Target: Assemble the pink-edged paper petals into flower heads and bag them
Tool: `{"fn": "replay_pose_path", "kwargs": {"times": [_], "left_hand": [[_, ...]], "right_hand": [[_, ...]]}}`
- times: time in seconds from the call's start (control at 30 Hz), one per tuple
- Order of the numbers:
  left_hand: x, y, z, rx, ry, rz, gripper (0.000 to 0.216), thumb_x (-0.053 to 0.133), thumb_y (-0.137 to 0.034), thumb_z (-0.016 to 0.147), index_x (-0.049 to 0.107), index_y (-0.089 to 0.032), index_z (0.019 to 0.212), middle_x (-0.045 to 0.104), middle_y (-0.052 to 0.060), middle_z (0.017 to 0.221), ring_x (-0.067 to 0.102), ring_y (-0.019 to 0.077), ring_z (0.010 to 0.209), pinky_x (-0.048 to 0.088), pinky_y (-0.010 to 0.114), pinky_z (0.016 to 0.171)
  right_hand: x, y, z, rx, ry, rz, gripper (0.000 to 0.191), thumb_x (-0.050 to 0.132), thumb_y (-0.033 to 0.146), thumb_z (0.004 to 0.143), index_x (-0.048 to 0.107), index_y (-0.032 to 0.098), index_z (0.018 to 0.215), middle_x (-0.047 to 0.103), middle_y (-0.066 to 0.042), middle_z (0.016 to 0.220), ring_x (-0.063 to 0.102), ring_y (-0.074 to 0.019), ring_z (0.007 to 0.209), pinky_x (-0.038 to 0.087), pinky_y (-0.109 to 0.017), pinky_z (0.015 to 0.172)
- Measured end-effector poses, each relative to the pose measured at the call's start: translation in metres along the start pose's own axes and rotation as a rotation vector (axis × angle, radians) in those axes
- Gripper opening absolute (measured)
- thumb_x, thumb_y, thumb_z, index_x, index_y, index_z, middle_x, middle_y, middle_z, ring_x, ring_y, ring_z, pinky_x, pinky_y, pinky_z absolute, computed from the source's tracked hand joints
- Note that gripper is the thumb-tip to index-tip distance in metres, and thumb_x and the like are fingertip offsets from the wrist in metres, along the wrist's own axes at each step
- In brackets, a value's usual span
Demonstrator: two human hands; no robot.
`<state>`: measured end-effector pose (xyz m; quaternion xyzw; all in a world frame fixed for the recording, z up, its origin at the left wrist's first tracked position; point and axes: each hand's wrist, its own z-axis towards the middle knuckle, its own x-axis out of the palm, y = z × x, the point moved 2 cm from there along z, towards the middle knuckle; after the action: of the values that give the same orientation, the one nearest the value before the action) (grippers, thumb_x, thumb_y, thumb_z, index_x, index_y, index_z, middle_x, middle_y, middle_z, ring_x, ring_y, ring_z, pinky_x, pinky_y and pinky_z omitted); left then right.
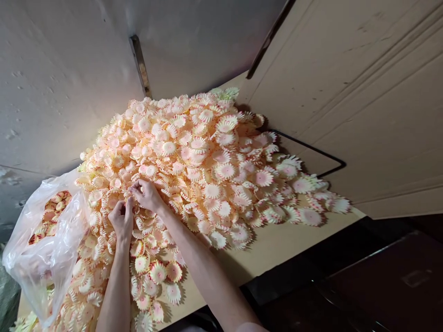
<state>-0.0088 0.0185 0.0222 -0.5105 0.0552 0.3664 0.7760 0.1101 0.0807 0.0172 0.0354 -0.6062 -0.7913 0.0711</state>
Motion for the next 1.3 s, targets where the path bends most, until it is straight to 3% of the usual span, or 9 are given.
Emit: {"fn": "replay_pose_path", "kwargs": {"times": [0.5, 0.7, 0.77, 0.87, 0.97, 1.03, 1.13, 1.2, 1.3], "left_hand": [[-0.004, -0.009, 0.000, 0.130, -0.075, 0.059, 0.042, 0.060, -0.038, 0.087, 0.046, -0.016, 0.054, 0.033, -0.007, 0.048, 0.027, 0.0057, 0.045, 0.026, 0.021, 0.048], [-0.013, -0.009, -0.007, 0.069, -0.220, -0.017, 0.047, 0.052, -0.036, 0.092, 0.036, -0.017, 0.052, 0.027, -0.007, 0.049, 0.024, 0.0067, 0.046, 0.023, 0.022, 0.047], [-0.012, -0.006, -0.004, 0.009, -0.209, -0.055, 0.044, 0.050, -0.039, 0.093, 0.045, -0.017, 0.055, 0.036, -0.005, 0.050, 0.032, 0.0074, 0.047, 0.029, 0.021, 0.049], [-0.008, -0.002, 0.001, -0.062, -0.189, -0.128, 0.030, 0.056, -0.043, 0.088, 0.062, -0.016, 0.078, 0.058, 0.000, 0.065, 0.052, 0.0103, 0.058, 0.042, 0.021, 0.057], [-0.003, 0.001, 0.004, -0.085, -0.148, -0.230, 0.028, 0.066, -0.042, 0.081, 0.063, -0.016, 0.093, 0.067, 0.005, 0.083, 0.062, 0.0134, 0.072, 0.049, 0.024, 0.068], [-0.002, 0.002, 0.004, -0.094, -0.119, -0.217, 0.027, 0.066, -0.041, 0.081, 0.064, -0.016, 0.088, 0.064, 0.002, 0.076, 0.059, 0.0118, 0.067, 0.047, 0.022, 0.065], [-0.005, 0.001, 0.003, -0.112, -0.123, -0.101, 0.034, 0.061, -0.045, 0.084, 0.055, -0.016, 0.066, 0.045, -0.005, 0.055, 0.040, 0.0076, 0.050, 0.034, 0.020, 0.051], [-0.007, -0.001, 0.002, -0.130, -0.136, -0.054, 0.045, 0.056, -0.048, 0.087, 0.044, -0.017, 0.057, 0.034, -0.006, 0.050, 0.030, 0.0071, 0.048, 0.027, 0.022, 0.048], [-0.010, -0.004, 0.002, -0.167, -0.157, -0.081, 0.053, 0.049, -0.052, 0.090, 0.034, -0.018, 0.053, 0.028, -0.005, 0.050, 0.025, 0.0074, 0.049, 0.024, 0.023, 0.048]], "right_hand": [[0.009, -0.001, -0.001, 0.019, -0.146, -0.088, 0.025, 0.053, 0.041, 0.087, 0.050, 0.020, 0.073, 0.058, -0.001, 0.065, 0.051, -0.0138, 0.059, 0.041, -0.027, 0.059], [-0.001, -0.005, 0.002, 0.082, -0.304, -0.113, 0.026, 0.049, 0.044, 0.089, 0.049, 0.021, 0.075, 0.059, -0.003, 0.066, 0.054, -0.0161, 0.061, 0.043, -0.029, 0.058], [-0.003, -0.001, 0.003, 0.055, -0.255, -0.128, 0.029, 0.054, 0.047, 0.086, 0.050, 0.021, 0.074, 0.060, -0.002, 0.067, 0.054, -0.0153, 0.061, 0.043, -0.028, 0.059], [-0.003, 0.005, 0.002, 0.034, -0.183, -0.099, 0.034, 0.059, 0.053, 0.082, 0.050, 0.020, 0.075, 0.056, 0.000, 0.067, 0.050, -0.0133, 0.060, 0.041, -0.027, 0.058], [-0.005, 0.011, 0.001, 0.044, -0.130, -0.012, 0.040, 0.054, 0.057, 0.086, 0.045, 0.021, 0.071, 0.049, 0.003, 0.065, 0.045, -0.0117, 0.058, 0.039, -0.026, 0.057], [-0.007, 0.015, 0.001, 0.059, -0.072, 0.064, 0.044, 0.049, 0.059, 0.088, 0.042, 0.021, 0.067, 0.043, 0.004, 0.061, 0.041, -0.0109, 0.056, 0.037, -0.026, 0.056], [-0.009, 0.022, 0.000, 0.057, 0.018, 0.137, 0.046, 0.052, 0.060, 0.086, 0.041, 0.021, 0.064, 0.039, 0.005, 0.059, 0.039, -0.0104, 0.055, 0.036, -0.026, 0.056], [-0.008, 0.026, -0.001, 0.058, 0.094, 0.181, 0.046, 0.059, 0.059, 0.083, 0.042, 0.021, 0.063, 0.041, 0.005, 0.059, 0.042, -0.0106, 0.056, 0.037, -0.026, 0.056], [-0.007, 0.029, -0.003, 0.036, 0.194, 0.235, 0.039, 0.070, 0.053, 0.074, 0.051, 0.019, 0.069, 0.049, 0.004, 0.063, 0.048, -0.0107, 0.059, 0.039, -0.024, 0.057]]}}
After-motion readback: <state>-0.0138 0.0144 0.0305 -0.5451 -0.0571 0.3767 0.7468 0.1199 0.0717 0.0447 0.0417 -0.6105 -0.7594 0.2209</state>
